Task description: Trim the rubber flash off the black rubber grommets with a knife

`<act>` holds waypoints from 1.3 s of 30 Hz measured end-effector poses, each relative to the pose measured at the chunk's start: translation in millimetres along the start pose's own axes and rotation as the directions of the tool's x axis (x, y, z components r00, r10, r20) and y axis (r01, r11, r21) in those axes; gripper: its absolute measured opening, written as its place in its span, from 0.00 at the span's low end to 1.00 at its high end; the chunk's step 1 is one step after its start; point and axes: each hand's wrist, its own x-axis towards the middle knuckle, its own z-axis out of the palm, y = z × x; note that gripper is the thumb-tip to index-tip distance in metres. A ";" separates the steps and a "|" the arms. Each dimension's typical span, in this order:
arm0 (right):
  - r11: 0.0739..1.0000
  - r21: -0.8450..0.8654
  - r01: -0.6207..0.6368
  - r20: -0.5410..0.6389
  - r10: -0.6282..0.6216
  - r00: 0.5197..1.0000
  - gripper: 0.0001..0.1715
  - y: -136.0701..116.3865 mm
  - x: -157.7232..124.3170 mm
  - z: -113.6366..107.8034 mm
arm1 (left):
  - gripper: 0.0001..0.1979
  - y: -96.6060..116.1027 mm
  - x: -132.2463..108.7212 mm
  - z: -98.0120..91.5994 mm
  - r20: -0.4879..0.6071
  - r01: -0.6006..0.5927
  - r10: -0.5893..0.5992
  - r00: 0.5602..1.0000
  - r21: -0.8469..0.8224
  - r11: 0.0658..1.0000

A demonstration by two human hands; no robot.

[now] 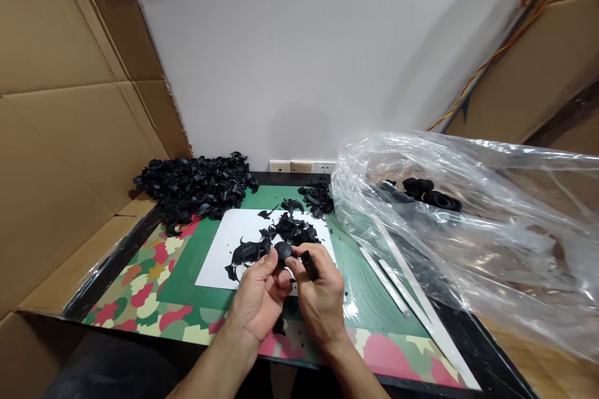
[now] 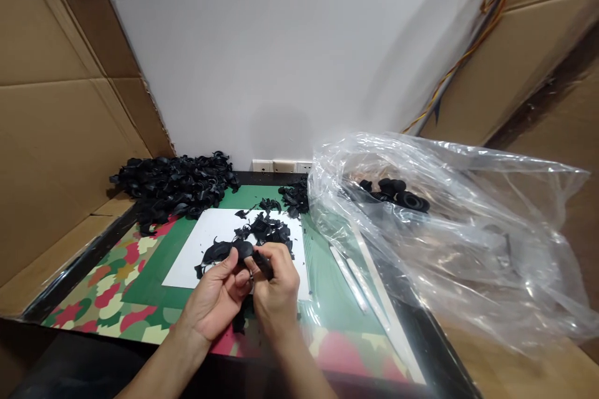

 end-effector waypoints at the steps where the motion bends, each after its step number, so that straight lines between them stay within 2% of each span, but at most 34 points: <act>1: 1.000 -0.010 0.019 -0.026 -0.019 0.999 0.02 1.5 1.2 -0.6 | 0.09 -1.3 -0.3 -0.5 0.016 0.016 -0.017 1.000 0.015 1.000; 3: 0.999 -0.025 0.027 -0.053 -0.028 0.998 0.05 4.3 5.6 -5.6 | 0.10 -2.5 0.4 -4.6 0.068 0.038 -0.048 0.997 0.141 0.989; 5: 0.999 -0.050 -0.007 -0.036 0.006 0.999 0.07 6.4 11.5 -14.2 | 0.13 -0.6 2.9 -11.1 0.106 0.001 -0.045 0.993 0.382 0.924; 6: 0.997 -0.069 -0.028 -0.007 0.028 1.000 0.08 7.0 14.5 -19.0 | 0.15 1.5 4.6 -14.1 0.114 -0.066 0.009 0.993 0.508 0.859; 7: 0.995 -0.089 -0.043 0.031 0.046 0.998 0.08 7.3 17.2 -23.5 | 0.16 4.4 6.4 -16.4 0.122 -0.174 0.126 0.985 0.605 0.777; 8: 0.993 -0.108 -0.051 0.076 0.060 0.995 0.09 7.4 19.6 -27.4 | 0.16 7.9 8.2 -17.7 0.142 -0.303 0.283 0.949 0.669 0.679; 9: 0.991 -0.122 -0.051 0.121 0.066 0.990 0.10 7.1 21.4 -30.4 | 0.15 11.6 9.9 -18.1 0.175 -0.425 0.443 0.879 0.708 0.564; 10: 0.991 -0.129 -0.042 0.159 0.063 0.985 0.10 6.5 22.6 -32.3 | 0.13 15.2 11.3 -17.4 0.228 -0.524 0.567 0.791 0.731 0.437; 11: 0.991 -0.130 -0.028 0.189 0.053 0.981 0.10 5.8 23.4 -33.3 | 0.10 18.4 12.4 -16.0 0.296 -0.585 0.628 0.720 0.746 0.320; 12: 0.992 -0.125 -0.008 0.211 0.034 0.977 0.09 5.0 23.7 -33.5 | 0.07 20.9 13.1 -14.1 0.367 -0.615 0.624 0.690 0.752 0.237; 13: 0.993 -0.119 0.017 0.230 0.011 0.973 0.08 4.1 23.8 -33.2 | 0.07 22.7 13.5 -12.1 0.432 -0.627 0.569 0.700 0.753 0.199; 14: 0.993 -0.113 0.046 0.245 -0.017 0.969 0.08 3.2 23.8 -32.5 | 0.08 23.6 13.5 -10.1 0.480 -0.625 0.477 0.736 0.753 0.207; 15: 0.991 -0.110 0.078 0.256 -0.048 0.966 0.07 2.3 23.8 -31.8 | 0.10 23.6 13.2 -8.3 0.505 -0.609 0.374 0.778 0.752 0.252; 18: 0.978 -0.129 0.167 0.270 -0.127 0.954 0.09 0.0 24.4 -30.4 | 0.14 19.6 12.5 -5.7 0.460 -0.473 0.154 0.874 0.738 0.481; 20: 0.961 -0.166 0.221 0.280 -0.169 0.945 0.10 -0.9 24.3 -29.4 | 0.17 15.3 13.3 -6.2 0.369 -0.339 0.089 0.925 0.699 0.629; 22: 0.938 -0.228 0.260 0.290 -0.189 0.938 0.10 -1.3 23.1 -26.9 | 0.18 11.2 15.8 -7.6 0.296 -0.263 0.087 0.951 0.632 0.729; 24: 0.917 -0.302 0.259 0.292 -0.170 0.941 0.10 -1.1 21.1 -22.7 | 0.17 7.9 18.4 -8.8 0.256 -0.293 0.170 0.952 0.587 0.755; 27: 0.906 -0.373 0.202 0.307 -0.085 0.948 0.08 1.4 21.7 -15.7 | 0.12 3.8 17.0 -8.7 0.251 -0.417 0.335 0.908 0.607 0.676; 29: 0.904 -0.399 0.154 0.318 -0.021 0.948 0.07 4.8 29.1 -13.6 | 0.09 0.6 10.1 -7.8 0.274 -0.467 0.384 0.882 0.628 0.623; 30: 0.901 -0.418 0.119 0.306 0.016 0.952 0.06 6.7 35.5 -14.1 | 0.08 -1.2 5.3 -7.4 0.285 -0.476 0.388 0.877 0.631 0.612; 32: 0.884 -0.467 0.015 0.224 0.103 0.969 0.04 10.1 52.4 -18.0 | 0.08 -3.9 -4.0 -7.7 0.333 -0.447 0.299 0.894 0.634 0.631; 35: 0.870 -0.486 -0.088 0.115 0.163 0.980 0.07 10.7 77.0 -27.3 | 0.14 -2.7 -8.0 -10.7 0.330 -0.368 0.214 0.919 0.531 0.763; 37: 0.888 -0.455 -0.071 0.143 0.152 0.978 0.10 7.7 84.5 -31.0 | 0.19 1.8 -2.4 -13.3 0.278 -0.304 0.193 0.941 0.441 0.844; 39: 0.916 -0.398 -0.042 0.227 0.143 0.963 0.13 3.8 82.6 -31.3 | 0.22 7.0 5.3 -15.4 0.256 -0.239 0.148 0.955 0.371 0.898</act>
